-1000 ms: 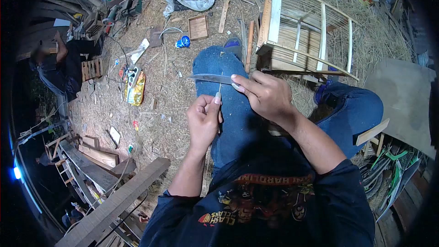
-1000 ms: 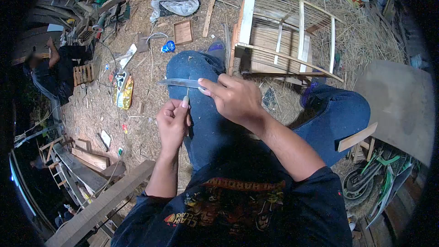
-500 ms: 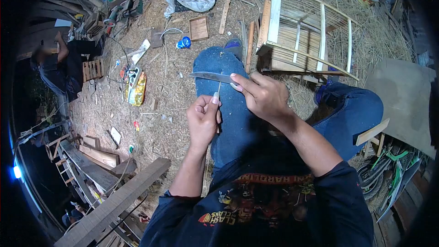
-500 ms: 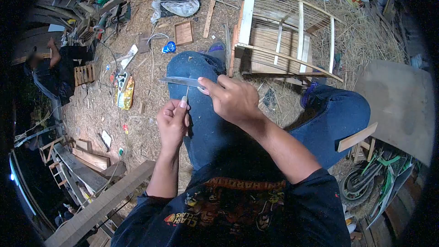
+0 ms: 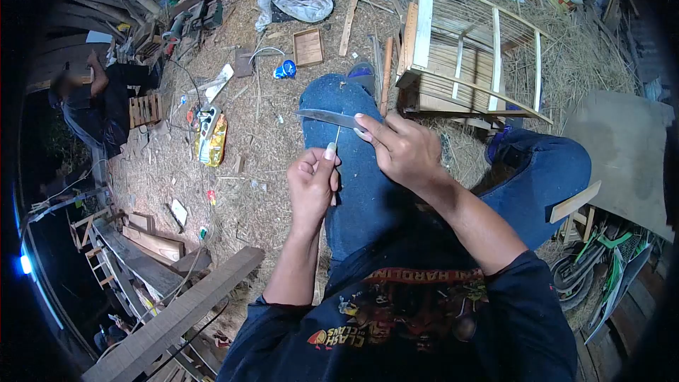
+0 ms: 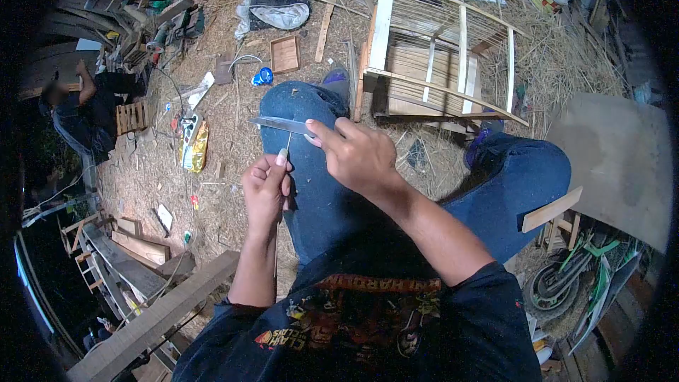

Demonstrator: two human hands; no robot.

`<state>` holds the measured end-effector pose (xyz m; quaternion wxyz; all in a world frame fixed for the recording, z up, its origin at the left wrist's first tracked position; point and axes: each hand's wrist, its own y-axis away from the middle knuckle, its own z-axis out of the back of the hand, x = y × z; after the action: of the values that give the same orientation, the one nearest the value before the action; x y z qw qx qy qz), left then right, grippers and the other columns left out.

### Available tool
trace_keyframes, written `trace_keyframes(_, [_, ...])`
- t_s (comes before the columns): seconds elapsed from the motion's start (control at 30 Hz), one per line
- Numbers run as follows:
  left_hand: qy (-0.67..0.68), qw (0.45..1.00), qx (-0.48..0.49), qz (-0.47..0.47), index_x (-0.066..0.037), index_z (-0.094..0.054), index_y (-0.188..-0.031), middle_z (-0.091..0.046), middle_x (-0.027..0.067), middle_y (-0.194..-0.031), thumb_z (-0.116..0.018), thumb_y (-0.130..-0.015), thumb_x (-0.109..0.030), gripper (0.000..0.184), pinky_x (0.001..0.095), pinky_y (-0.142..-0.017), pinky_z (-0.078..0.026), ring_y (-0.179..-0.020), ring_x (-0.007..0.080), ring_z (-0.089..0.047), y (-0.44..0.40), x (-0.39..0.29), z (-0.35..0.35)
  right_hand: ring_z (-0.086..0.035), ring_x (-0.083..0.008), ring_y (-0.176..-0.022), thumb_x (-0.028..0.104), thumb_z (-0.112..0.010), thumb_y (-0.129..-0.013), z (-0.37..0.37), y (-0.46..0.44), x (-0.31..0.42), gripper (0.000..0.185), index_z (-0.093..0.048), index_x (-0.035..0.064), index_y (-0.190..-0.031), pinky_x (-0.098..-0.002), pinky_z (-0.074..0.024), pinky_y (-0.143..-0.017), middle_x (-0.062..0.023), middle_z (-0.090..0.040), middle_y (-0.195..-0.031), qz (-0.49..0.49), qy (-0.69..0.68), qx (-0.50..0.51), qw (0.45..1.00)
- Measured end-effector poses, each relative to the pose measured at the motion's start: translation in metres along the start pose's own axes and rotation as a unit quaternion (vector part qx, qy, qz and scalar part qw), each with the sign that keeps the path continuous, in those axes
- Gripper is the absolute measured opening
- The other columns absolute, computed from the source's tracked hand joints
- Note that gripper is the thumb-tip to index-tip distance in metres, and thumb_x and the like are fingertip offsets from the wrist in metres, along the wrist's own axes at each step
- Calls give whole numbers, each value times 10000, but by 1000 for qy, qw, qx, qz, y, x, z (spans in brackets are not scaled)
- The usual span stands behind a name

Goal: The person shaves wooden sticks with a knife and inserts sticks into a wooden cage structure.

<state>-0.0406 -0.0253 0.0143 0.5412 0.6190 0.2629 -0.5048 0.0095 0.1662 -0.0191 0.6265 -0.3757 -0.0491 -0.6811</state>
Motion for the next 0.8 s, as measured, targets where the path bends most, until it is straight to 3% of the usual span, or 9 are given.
trace_keyframes(0.23, [35, 999, 22, 23, 0, -640, -897, -534, 24, -544, -591, -1069, -200, 268, 228, -335, -299, -351, 79, -394, 16, 9, 6, -644, -273, -599, 152, -740, -877, 1, 0, 1, 341, -781, 217, -1209, -401, -498, -518, -54, -615, -754, -38, -17, 2, 999])
trace_keyframes(0.33, [50, 998, 21, 42, -4, -645, -916, -532, 22, -542, -584, -1076, -201, 261, 236, -339, -295, -347, 81, -390, 16, 4, 5, -686, -307, -702, 287, -693, -968, 7, -4, -4, 249, -788, 225, -1190, -437, -533, -620, -79, -658, -788, -112, -168, 34, 979])
trace_keyframes(0.43, [41, 997, 24, 57, -9, -647, -930, -533, 21, -542, -580, -1080, -210, 260, 242, -341, -290, -347, 81, -390, 13, -1, 4, -685, -303, -716, 307, -695, -969, 20, -5, -6, 268, -781, 221, -1209, -433, -524, -604, -83, -663, -800, -125, -161, 47, 978])
trace_keyframes(0.5, [35, 997, 25, 66, -11, -649, -936, -534, 21, -542, -578, -1081, -216, 261, 245, -342, -286, -348, 81, -390, 10, -2, 4, -672, -269, -684, 298, -699, -967, 25, 0, -5, 254, -786, 238, -1198, -408, -514, -577, -65, -632, -759, -101, -125, 45, 986])
trace_keyframes(0.6, [29, 997, 46, 62, -22, -637, -926, -547, 10, -555, -564, -1094, -259, 299, 237, -351, -313, -357, 71, -406, 6, -1, 6, -601, -203, -584, 246, -754, -901, 21, 4, -9, 268, -797, 277, -1164, -353, -491, -520, -18, -529, -677, 108, -44, 26, 993])
trace_keyframes(0.7, [41, 995, 57, 71, -21, -630, -928, -546, 16, -553, -559, -1096, -256, 297, 238, -348, -313, -353, 74, -404, 4, -1, 7, -603, -211, -588, 238, -766, -877, 17, 4, -12, 285, -797, 270, -1158, -356, -493, -514, -24, -548, -696, 22, 5, 24, 999])
trace_keyframes(0.8, [34, 996, 56, 68, -21, -626, -927, -543, 21, -551, -556, -1097, -255, 298, 239, -344, -311, -350, 77, -406, 4, -1, 8, -611, -230, -601, 175, -753, -877, 19, -7, -17, 333, -783, 248, -1200, -369, -499, -533, -44, -572, -714, 16, -36, 10, 999])
